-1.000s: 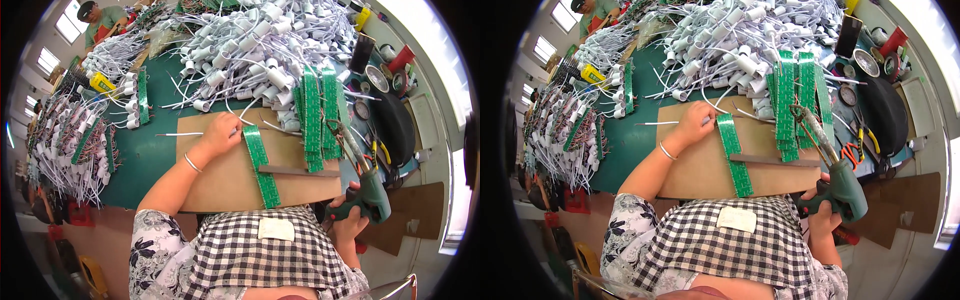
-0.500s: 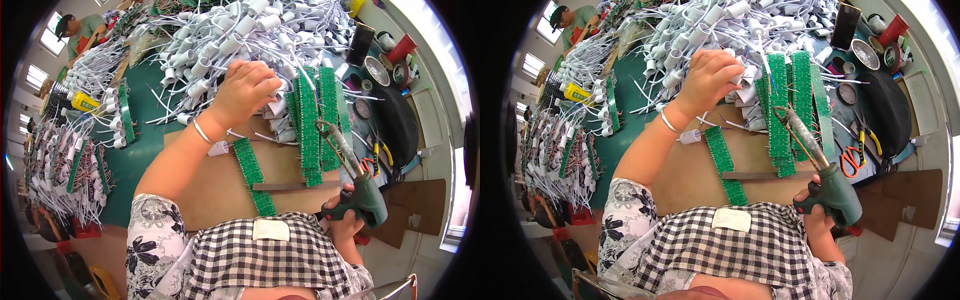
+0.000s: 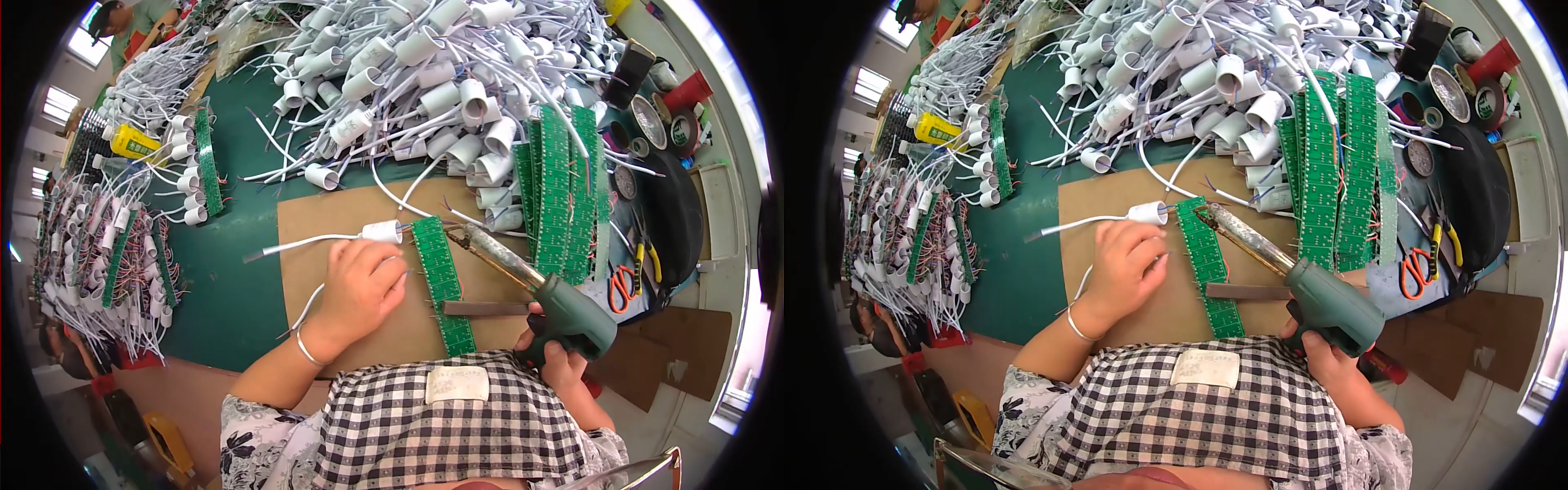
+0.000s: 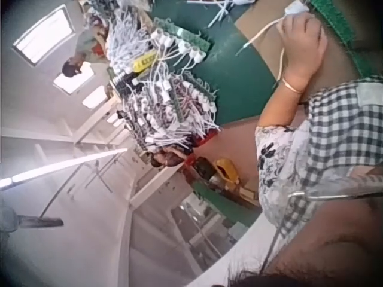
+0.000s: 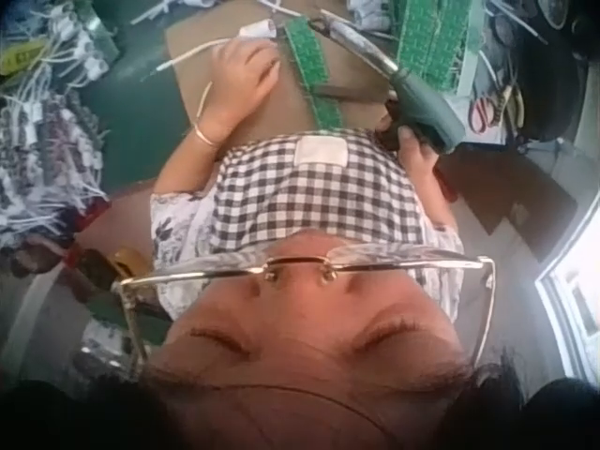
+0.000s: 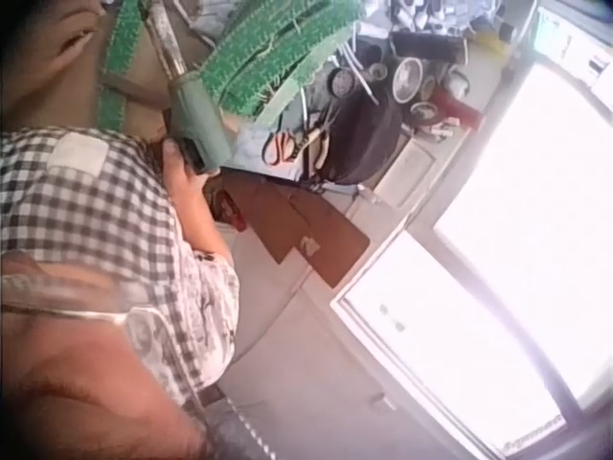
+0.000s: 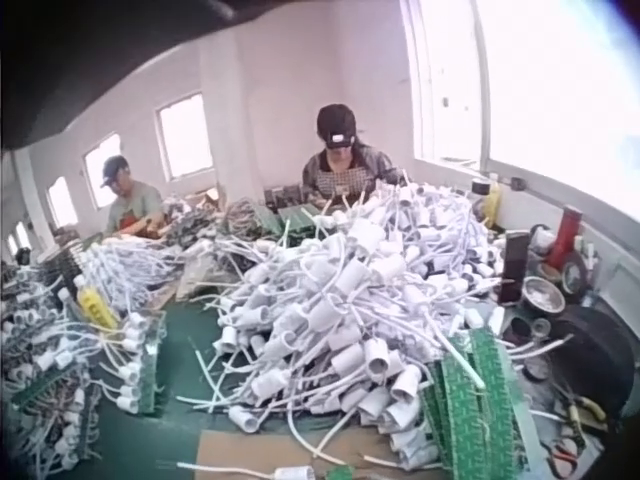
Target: The person solders wires from light sockets onto a circuit board using a soldering gun, sets the assembled board aside, and solders socket wires onto a new circuit board.
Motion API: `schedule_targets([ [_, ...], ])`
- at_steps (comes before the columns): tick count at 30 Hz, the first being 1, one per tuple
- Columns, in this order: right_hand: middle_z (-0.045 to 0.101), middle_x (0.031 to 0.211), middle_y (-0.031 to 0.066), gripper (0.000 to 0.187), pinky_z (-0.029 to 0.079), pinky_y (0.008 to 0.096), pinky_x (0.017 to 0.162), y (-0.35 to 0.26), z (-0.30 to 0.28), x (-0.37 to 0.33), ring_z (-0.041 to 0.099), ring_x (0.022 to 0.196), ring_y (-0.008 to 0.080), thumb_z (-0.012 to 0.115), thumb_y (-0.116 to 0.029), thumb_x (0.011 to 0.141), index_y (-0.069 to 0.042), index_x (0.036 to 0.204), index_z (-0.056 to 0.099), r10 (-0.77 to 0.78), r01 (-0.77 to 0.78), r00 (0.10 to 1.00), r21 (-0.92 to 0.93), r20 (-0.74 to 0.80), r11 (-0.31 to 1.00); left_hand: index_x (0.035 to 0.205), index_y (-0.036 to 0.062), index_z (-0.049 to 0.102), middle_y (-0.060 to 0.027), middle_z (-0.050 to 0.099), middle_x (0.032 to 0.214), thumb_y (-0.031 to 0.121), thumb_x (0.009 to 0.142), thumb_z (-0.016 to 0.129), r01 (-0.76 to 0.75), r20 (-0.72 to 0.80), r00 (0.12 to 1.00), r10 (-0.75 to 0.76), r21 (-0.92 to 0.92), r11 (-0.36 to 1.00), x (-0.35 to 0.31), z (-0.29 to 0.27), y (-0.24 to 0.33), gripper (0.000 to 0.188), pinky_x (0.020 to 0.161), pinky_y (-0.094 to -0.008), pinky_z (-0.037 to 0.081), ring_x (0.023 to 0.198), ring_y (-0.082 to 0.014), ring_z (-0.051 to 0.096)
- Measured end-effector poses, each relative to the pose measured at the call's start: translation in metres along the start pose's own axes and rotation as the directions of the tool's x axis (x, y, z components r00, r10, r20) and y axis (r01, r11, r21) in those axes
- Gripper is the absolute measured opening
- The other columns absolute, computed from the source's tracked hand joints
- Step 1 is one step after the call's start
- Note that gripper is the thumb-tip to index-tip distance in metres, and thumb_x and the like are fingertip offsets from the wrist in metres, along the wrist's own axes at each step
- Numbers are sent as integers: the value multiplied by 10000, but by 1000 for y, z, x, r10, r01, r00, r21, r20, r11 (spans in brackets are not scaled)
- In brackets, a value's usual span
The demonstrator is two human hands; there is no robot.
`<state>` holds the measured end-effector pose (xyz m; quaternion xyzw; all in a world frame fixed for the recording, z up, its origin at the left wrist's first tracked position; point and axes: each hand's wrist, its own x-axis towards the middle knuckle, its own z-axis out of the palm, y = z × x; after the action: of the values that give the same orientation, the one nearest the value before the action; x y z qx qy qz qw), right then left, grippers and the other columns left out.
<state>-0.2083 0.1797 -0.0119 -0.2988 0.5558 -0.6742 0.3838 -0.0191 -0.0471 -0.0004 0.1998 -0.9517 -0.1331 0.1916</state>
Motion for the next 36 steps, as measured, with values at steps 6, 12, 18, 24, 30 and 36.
schedule_targets([
  [6,520,1206,179,551,504,315,627,0,0,7,602,706,195,588,-275,858,46,1260,392,94,-94,995,4,18,996,731,128,577,-46,464,1239,111,672,674,127,-28,992,-126,11,992,18,3,0,115,926,-456,250,1179,-320,354],
  [12,591,1011,142,551,489,306,655,3,-21,-5,595,720,184,591,-310,860,35,1250,409,157,-130,982,-227,106,965,712,129,562,-42,462,1251,100,638,668,191,28,981,-191,12,981,30,5,-4,133,927,-502,222,1195,-314,356],
  [18,599,818,91,555,472,300,674,2,-27,-1,579,739,173,595,-348,858,33,1226,432,201,-125,968,-411,149,903,689,125,557,-37,490,1224,104,635,660,198,45,979,-197,-14,980,36,8,-12,118,934,-503,214,1188,-309,372],
  [24,595,843,97,501,469,304,704,-6,-12,15,576,764,176,588,-266,858,39,1225,434,200,-98,957,-412,212,906,687,115,557,-40,516,1195,111,642,646,236,50,971,-232,-76,969,36,11,-13,100,928,-485,228,1176,-306,382],
  [30,587,907,100,454,469,301,714,-3,-7,14,579,770,165,565,-170,852,41,1231,432,196,-106,960,-391,200,914,681,110,551,-45,520,1182,108,634,645,215,36,976,-213,-81,973,39,13,-14,105,919,-472,237,1157,-295,397],
  [36,577,938,96,466,466,282,703,2,-8,14,578,748,149,555,-136,845,42,1253,415,153,-25,962,-486,226,873,670,105,540,-45,523,1173,97,616,639,211,31,977,-209,-92,973,39,16,-16,112,912,-466,241,1145,-287,402],
])
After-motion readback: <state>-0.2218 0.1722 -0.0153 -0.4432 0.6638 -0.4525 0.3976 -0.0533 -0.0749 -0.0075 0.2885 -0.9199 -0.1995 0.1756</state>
